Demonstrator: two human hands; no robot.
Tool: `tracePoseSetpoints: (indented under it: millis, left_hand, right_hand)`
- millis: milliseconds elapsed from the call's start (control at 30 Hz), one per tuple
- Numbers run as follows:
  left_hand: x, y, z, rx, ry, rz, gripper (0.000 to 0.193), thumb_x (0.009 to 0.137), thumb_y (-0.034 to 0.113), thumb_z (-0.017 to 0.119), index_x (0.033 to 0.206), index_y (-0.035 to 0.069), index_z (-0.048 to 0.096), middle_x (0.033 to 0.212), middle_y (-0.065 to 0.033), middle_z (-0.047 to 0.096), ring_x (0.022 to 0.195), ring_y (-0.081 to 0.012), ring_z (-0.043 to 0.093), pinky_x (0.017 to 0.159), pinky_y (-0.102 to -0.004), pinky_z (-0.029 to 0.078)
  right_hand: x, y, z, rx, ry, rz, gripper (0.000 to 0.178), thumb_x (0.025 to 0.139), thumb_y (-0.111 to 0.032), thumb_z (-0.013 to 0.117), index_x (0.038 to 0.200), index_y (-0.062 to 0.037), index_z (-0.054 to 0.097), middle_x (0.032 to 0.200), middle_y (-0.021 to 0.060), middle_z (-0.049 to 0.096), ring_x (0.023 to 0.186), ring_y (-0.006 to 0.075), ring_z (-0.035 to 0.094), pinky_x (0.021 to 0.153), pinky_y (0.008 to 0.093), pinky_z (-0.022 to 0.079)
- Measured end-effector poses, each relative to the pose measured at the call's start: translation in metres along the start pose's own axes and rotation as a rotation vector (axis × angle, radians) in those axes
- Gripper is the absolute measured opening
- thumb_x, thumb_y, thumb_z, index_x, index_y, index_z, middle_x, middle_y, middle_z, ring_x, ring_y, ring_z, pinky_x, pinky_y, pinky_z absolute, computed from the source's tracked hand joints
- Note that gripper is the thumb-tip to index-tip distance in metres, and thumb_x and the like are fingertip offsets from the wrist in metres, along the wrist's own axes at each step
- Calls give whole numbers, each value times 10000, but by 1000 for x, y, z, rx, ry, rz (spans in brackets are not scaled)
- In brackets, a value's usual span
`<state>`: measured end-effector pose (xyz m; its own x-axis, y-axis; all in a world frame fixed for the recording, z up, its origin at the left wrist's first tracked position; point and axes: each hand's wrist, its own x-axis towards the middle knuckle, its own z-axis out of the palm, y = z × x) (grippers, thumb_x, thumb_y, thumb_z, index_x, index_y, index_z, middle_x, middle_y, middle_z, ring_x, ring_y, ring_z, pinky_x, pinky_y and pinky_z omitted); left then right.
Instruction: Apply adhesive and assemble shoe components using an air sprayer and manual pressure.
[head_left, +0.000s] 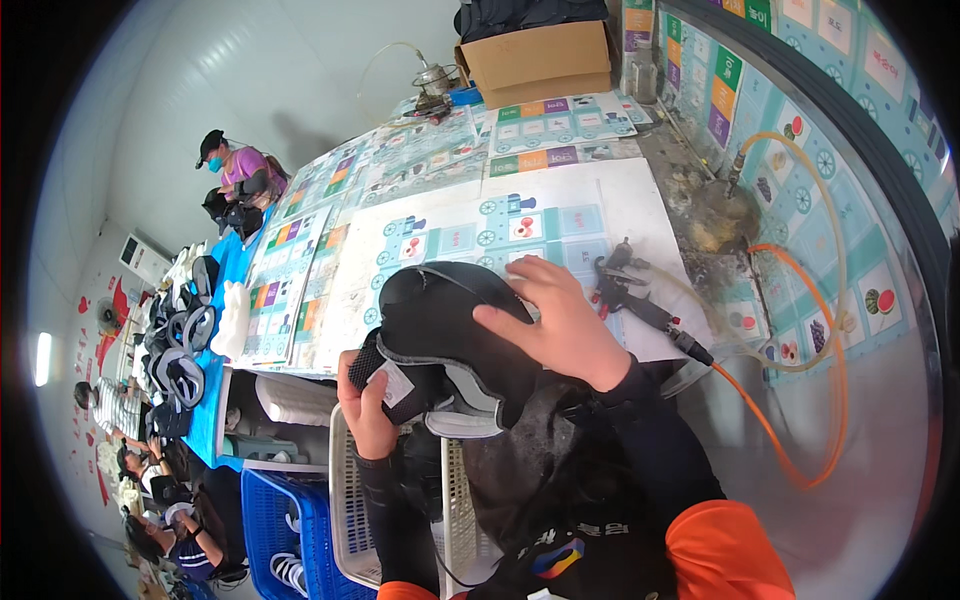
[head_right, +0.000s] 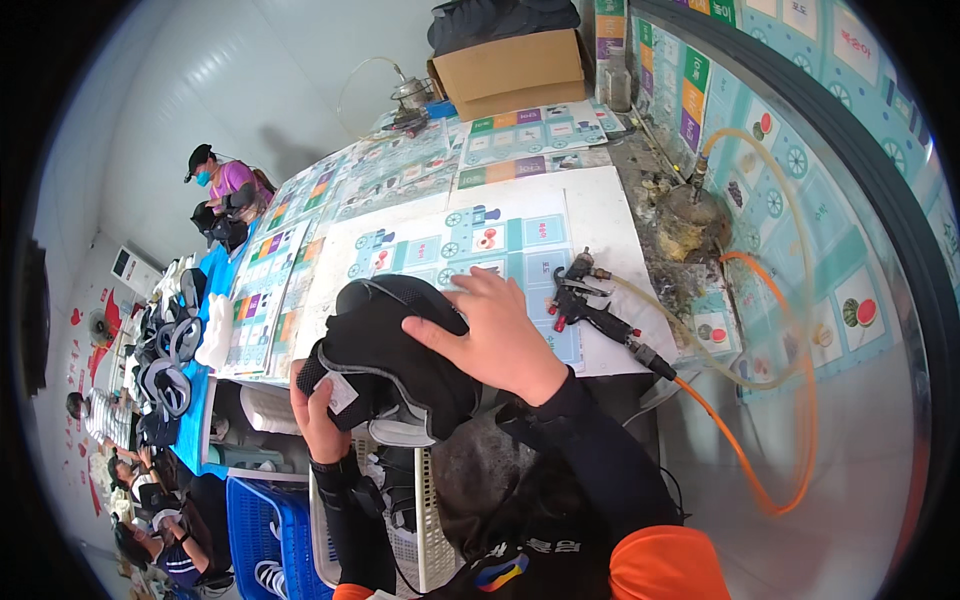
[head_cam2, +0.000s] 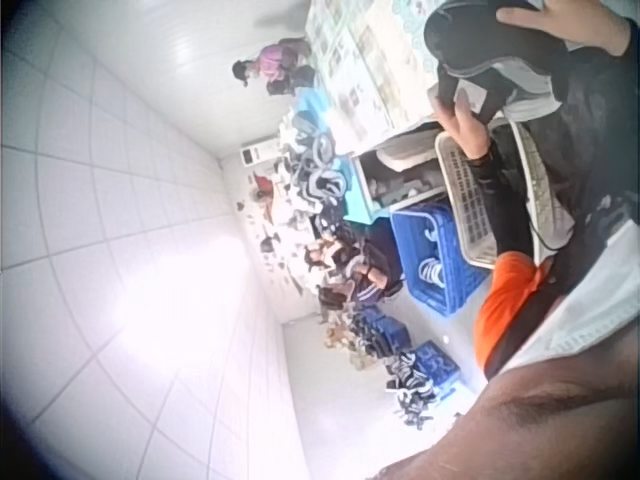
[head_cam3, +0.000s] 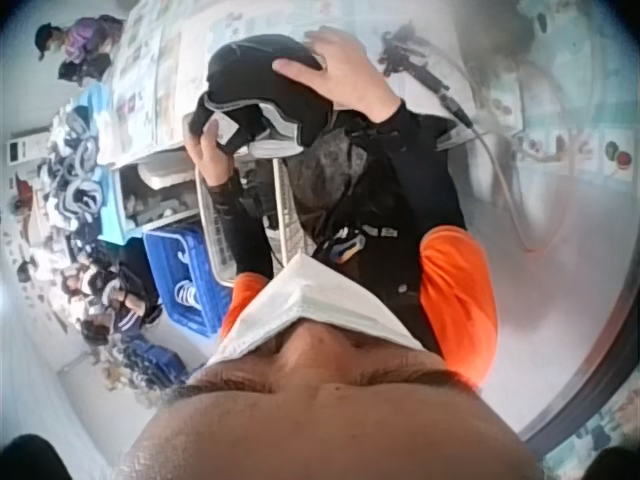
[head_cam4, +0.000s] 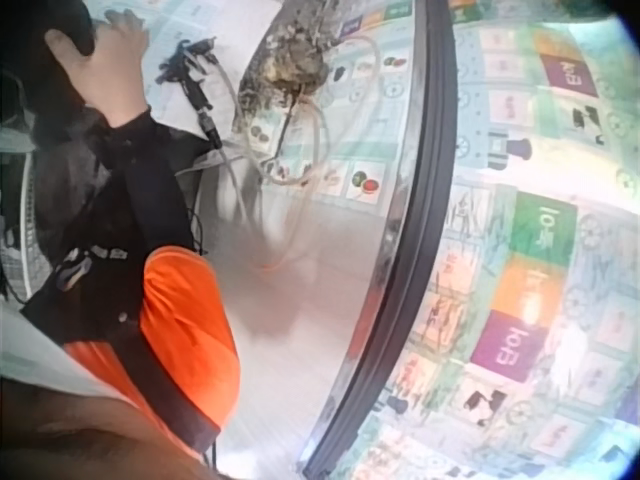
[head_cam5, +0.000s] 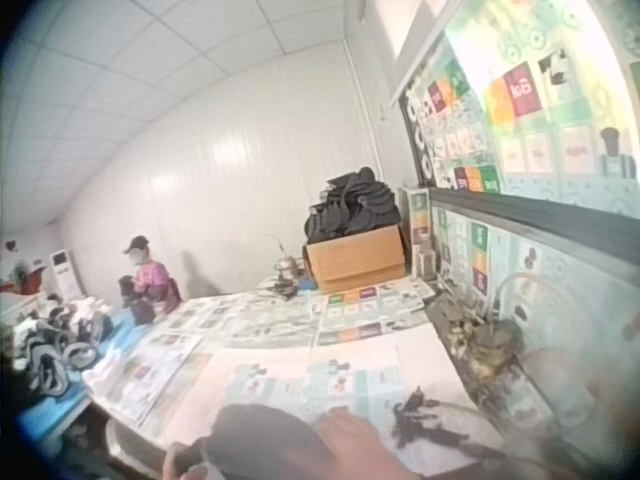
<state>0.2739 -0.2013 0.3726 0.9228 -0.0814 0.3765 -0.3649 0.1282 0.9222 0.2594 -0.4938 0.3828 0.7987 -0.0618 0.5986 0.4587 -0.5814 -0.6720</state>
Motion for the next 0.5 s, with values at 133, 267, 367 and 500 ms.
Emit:
tracePoseSetpoints:
  millis: [133,267,367,500]
  left_hand:
    - [-3,5,-7,-117,-34,-27,291,917,85,582,1195,11,545,1062,-60,644,945,-138,618,875,-275,483]
    - [-5,21,10,-316,134,-127,279,885,123,594,1140,21,545,983,-75,632,887,-166,632,841,-298,524]
    - [-5,11,-8,-381,226,-210,447,916,160,597,1330,1,548,1178,-134,673,1065,-258,686,957,-377,562]
    - [6,14,1,-516,253,-294,473,965,186,612,1396,1,556,1255,-131,690,1141,-262,686,974,-395,567]
  right_hand:
    - [5,4,9,124,56,19,482,1018,-437,639,979,32,747,1006,199,744,1138,425,638,982,495,457]
    - [7,19,8,448,-276,467,551,1066,-449,580,914,64,713,744,232,623,759,228,659,726,329,522]
    - [-5,-2,1,531,-124,419,482,1083,-413,570,1106,48,712,904,166,681,728,133,603,709,286,502]
    - [-33,-7,-22,503,-97,397,535,1031,-389,659,1381,11,599,1290,159,659,958,217,651,768,311,518]
